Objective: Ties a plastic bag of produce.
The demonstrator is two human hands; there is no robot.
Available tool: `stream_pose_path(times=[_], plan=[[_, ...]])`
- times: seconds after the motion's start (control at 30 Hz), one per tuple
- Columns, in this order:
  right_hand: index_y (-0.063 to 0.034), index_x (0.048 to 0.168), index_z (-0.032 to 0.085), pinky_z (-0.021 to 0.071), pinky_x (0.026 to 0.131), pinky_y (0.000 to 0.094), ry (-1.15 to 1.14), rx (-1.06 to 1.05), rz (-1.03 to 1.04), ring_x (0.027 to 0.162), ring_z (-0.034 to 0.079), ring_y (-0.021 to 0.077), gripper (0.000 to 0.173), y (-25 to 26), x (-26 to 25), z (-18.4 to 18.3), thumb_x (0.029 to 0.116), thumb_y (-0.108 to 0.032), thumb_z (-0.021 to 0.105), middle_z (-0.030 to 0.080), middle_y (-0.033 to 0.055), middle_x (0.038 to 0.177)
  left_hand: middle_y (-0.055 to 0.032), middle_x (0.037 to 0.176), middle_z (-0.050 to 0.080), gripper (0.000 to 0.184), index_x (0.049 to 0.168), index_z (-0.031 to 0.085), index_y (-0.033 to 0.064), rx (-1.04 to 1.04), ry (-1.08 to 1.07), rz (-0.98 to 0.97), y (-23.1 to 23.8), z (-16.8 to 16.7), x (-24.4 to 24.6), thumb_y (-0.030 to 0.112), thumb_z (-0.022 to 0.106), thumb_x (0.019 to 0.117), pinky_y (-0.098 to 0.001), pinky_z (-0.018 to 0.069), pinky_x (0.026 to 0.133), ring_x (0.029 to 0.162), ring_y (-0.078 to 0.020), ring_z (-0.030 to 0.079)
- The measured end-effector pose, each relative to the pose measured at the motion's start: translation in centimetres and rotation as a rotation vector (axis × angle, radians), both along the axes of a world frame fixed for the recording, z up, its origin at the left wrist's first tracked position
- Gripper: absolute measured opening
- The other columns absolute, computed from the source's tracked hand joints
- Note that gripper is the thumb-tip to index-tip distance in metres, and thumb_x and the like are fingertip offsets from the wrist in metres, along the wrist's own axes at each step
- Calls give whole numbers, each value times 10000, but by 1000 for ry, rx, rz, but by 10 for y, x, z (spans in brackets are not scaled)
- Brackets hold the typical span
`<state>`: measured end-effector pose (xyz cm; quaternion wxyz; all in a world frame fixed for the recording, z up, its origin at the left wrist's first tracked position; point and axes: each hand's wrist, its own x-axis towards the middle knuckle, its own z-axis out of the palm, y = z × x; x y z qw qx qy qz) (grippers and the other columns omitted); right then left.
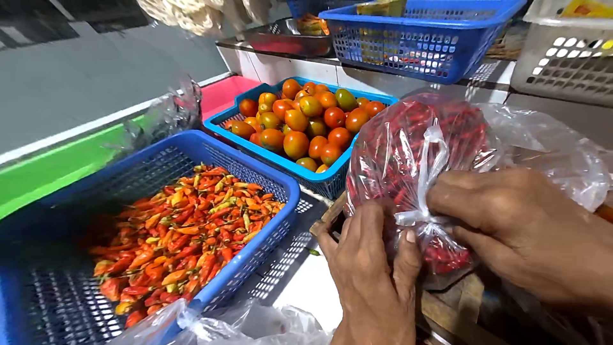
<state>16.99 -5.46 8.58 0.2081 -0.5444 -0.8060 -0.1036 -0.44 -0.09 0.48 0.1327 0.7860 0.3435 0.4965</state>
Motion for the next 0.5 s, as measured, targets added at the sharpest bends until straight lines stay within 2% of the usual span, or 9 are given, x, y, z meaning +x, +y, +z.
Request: stream_pose_path(times=[0.07,0.13,0.23,0.3,0.4,0.5], plan=[[-199,730,566,327,420,255,-24,52,10,542,484,53,137,1,-3,-2,849,-169,506,465,-86,669,38,874,611,461,1188,673,162,39,-5,-16,-1,-1,2,502,390,1057,-456,385,840,829,-102,564],[-204,740,599,360,452,216,92,22,59,574,497,12,154,0,1,-1,861,-147,521,496,-110,677,36,873,610,431,1114,707,173,59,-24,-48,-1,-1,2,472,400,1067,-457,374,933,893,-100,577],[-189,728,608,380,473,168,339,-82,143,585,494,-21,177,1,6,2,864,-97,541,523,-118,665,79,829,616,329,962,696,169,21,-64,-103,0,-1,0,360,446,1059,-426,386,928,851,-46,578],[-175,708,602,361,448,171,434,-131,153,553,481,-11,183,1,5,3,843,-66,544,523,-104,641,105,832,629,292,934,682,180,-34,-72,-122,0,0,-1,321,453,1047,-444,380,965,859,-22,589],[-167,724,627,381,436,158,550,-205,145,557,507,-2,201,0,4,4,850,-36,542,549,-86,654,125,802,613,284,908,662,198,-82,-43,-123,0,2,-3,308,438,1044,-467,355,1008,851,-8,583],[-141,718,639,383,445,150,629,-199,160,566,516,5,203,1,1,2,832,-6,539,558,-70,654,124,762,585,287,881,647,200,-85,-12,-126,1,3,-4,302,429,1037,-465,355,990,825,-16,572]])
